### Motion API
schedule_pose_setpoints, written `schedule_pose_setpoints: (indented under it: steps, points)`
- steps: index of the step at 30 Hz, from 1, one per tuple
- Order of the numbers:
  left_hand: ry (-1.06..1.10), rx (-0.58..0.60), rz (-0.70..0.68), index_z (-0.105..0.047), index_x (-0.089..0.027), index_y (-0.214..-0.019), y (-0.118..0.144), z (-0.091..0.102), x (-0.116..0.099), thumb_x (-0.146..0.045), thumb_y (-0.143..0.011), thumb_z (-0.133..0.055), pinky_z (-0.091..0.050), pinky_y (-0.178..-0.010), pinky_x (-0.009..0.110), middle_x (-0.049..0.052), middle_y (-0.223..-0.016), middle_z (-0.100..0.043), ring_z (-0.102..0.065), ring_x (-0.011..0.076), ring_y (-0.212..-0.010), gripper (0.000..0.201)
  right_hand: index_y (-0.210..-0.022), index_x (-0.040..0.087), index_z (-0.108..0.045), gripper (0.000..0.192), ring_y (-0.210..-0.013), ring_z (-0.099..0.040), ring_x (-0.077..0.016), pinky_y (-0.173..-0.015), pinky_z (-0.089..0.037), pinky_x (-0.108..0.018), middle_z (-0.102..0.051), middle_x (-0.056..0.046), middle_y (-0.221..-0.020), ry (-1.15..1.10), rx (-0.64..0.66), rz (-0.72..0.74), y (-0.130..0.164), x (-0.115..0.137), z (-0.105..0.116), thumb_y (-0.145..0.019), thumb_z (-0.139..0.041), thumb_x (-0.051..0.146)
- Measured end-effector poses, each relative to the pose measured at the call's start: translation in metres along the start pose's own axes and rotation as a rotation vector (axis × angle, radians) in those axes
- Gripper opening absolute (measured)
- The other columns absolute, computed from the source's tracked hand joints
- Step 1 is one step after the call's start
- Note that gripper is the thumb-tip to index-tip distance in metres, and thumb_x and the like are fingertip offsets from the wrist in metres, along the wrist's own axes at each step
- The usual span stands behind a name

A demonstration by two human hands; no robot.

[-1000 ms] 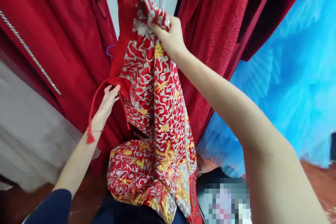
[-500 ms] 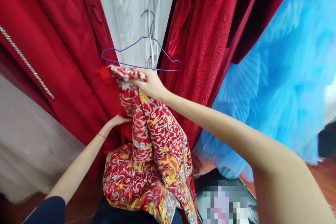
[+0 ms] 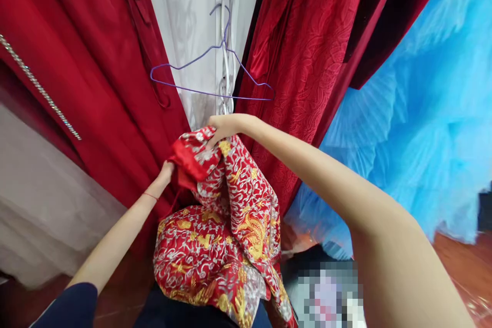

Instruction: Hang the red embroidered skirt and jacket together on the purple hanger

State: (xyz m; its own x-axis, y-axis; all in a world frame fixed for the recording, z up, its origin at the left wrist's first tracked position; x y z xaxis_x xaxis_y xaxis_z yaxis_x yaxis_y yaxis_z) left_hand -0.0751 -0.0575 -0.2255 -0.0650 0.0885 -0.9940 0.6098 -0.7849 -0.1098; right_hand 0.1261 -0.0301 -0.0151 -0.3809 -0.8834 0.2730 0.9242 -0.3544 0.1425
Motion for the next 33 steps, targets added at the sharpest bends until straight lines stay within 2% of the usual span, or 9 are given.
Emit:
schedule_pose_setpoints:
  steps: [3,5,10,14,18,20,24,28,33]
  points:
    - [-0.083,-0.073,-0.073,-0.067,-0.013,-0.088,-0.025,0.010,-0.041,-0.016,-0.089,-0.054,-0.051,-0.091,0.032,0.007,-0.100,-0.070,-0.063,0.0231,-0.105,0.013,-0.070,0.013,-0.068,0.041,-0.061,-0.049,-0.0113,-0.059,-0.039,-0.025,-0.059,0.001,-0.065,0.268,-0.092,-0.320,0.019,-0.066,0.047,-0.068,-0.083,0.050]
    - [-0.166,-0.071,-0.159,-0.066,-0.014,-0.078,-0.032,0.005,-0.080,-0.012,-0.081,-0.054,-0.049,-0.091,0.029,0.006,-0.093,-0.072,-0.062,0.0242,-0.107,0.012,-0.075,0.011,-0.070,0.043,-0.060,-0.046,-0.0094,-0.059,-0.036,-0.025,-0.060,0.001,-0.066,0.356,-0.209,-0.394,0.042,-0.096,0.077,-0.072,-0.080,0.053]
    - [-0.391,0.338,-0.461,-0.071,-0.011,-0.097,0.003,-0.084,-0.180,-0.034,-0.086,-0.053,-0.053,-0.086,0.033,0.009,-0.097,-0.074,-0.067,0.0257,-0.100,0.031,-0.090,0.000,-0.071,0.060,-0.061,-0.030,-0.0039,-0.064,-0.028,-0.027,-0.061,-0.003,-0.069,0.480,-0.669,-0.381,0.128,-0.130,0.136,-0.090,-0.060,0.059]
    - [-0.866,0.437,-0.709,-0.070,-0.007,-0.111,0.043,-0.135,-0.228,-0.047,-0.066,-0.080,-0.053,-0.088,0.038,0.016,-0.106,-0.073,-0.069,0.0332,-0.102,0.060,-0.088,0.003,-0.070,0.078,-0.057,-0.030,-0.0037,-0.058,-0.027,-0.026,-0.059,-0.001,-0.064,0.355,-0.741,-0.389,0.182,-0.142,0.123,-0.076,-0.058,0.079]
    - [-1.277,0.428,-0.862,-0.075,-0.010,-0.100,0.060,-0.161,-0.226,-0.035,-0.083,-0.064,-0.052,-0.087,0.041,0.017,-0.099,-0.074,-0.070,0.0351,-0.102,0.032,-0.114,0.013,-0.066,0.092,-0.069,-0.063,-0.0184,-0.064,-0.046,-0.029,-0.072,-0.006,-0.085,0.274,-0.384,-0.333,0.192,-0.130,0.036,-0.052,-0.077,0.080]
    - [-1.324,0.459,-0.941,-0.076,-0.012,-0.099,0.069,-0.182,-0.215,-0.024,-0.085,-0.058,-0.052,-0.085,0.041,0.016,-0.096,-0.075,-0.071,0.0338,-0.102,0.025,-0.121,0.013,-0.063,0.092,-0.080,-0.070,-0.0285,-0.065,-0.049,-0.033,-0.075,-0.012,-0.091,0.431,-0.125,-0.469,0.200,-0.135,-0.020,-0.051,-0.086,0.069]
    - [-1.320,0.510,-1.090,-0.073,-0.010,-0.108,0.085,-0.240,-0.190,-0.010,-0.081,-0.059,-0.047,-0.089,0.041,0.020,-0.097,-0.074,-0.070,0.0326,-0.104,0.030,-0.114,0.016,-0.069,0.051,-0.102,-0.071,-0.0328,-0.072,-0.050,-0.033,-0.074,-0.017,-0.108,0.552,0.203,-0.704,0.215,-0.161,-0.094,-0.073,-0.082,0.045]
    - [-1.298,0.475,-1.096,-0.068,-0.006,-0.110,0.066,-0.276,-0.180,-0.009,-0.089,-0.055,-0.045,-0.086,0.039,0.024,-0.099,-0.072,-0.070,0.0303,-0.101,0.025,-0.113,0.016,-0.070,0.030,-0.102,-0.071,-0.0297,-0.071,-0.050,-0.032,-0.072,-0.017,-0.111,0.579,0.142,-0.813,0.209,-0.196,-0.086,-0.090,-0.060,0.034]
    - [-1.392,0.420,-1.145,-0.066,-0.007,-0.111,0.022,-0.254,-0.174,-0.006,-0.096,-0.043,-0.043,-0.078,0.035,0.023,-0.096,-0.072,-0.071,0.0265,-0.094,0.028,-0.129,0.020,-0.063,0.043,-0.104,-0.068,-0.0282,-0.070,-0.048,-0.030,-0.068,-0.014,-0.119,0.663,-0.177,-0.883,0.203,-0.235,-0.022,-0.094,-0.052,0.043]
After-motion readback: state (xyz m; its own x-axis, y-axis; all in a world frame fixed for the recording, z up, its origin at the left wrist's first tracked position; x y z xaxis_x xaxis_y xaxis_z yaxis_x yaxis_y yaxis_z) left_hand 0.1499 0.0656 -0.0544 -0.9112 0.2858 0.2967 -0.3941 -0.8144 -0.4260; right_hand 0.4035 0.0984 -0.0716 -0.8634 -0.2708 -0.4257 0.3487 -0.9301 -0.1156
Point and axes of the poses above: each hand's wrist, its own y-axis away from the middle knuckle, its own z-axis out of the back of the hand, x = y × z, the point moved 10 cm from there along -y, towards the middle knuckle
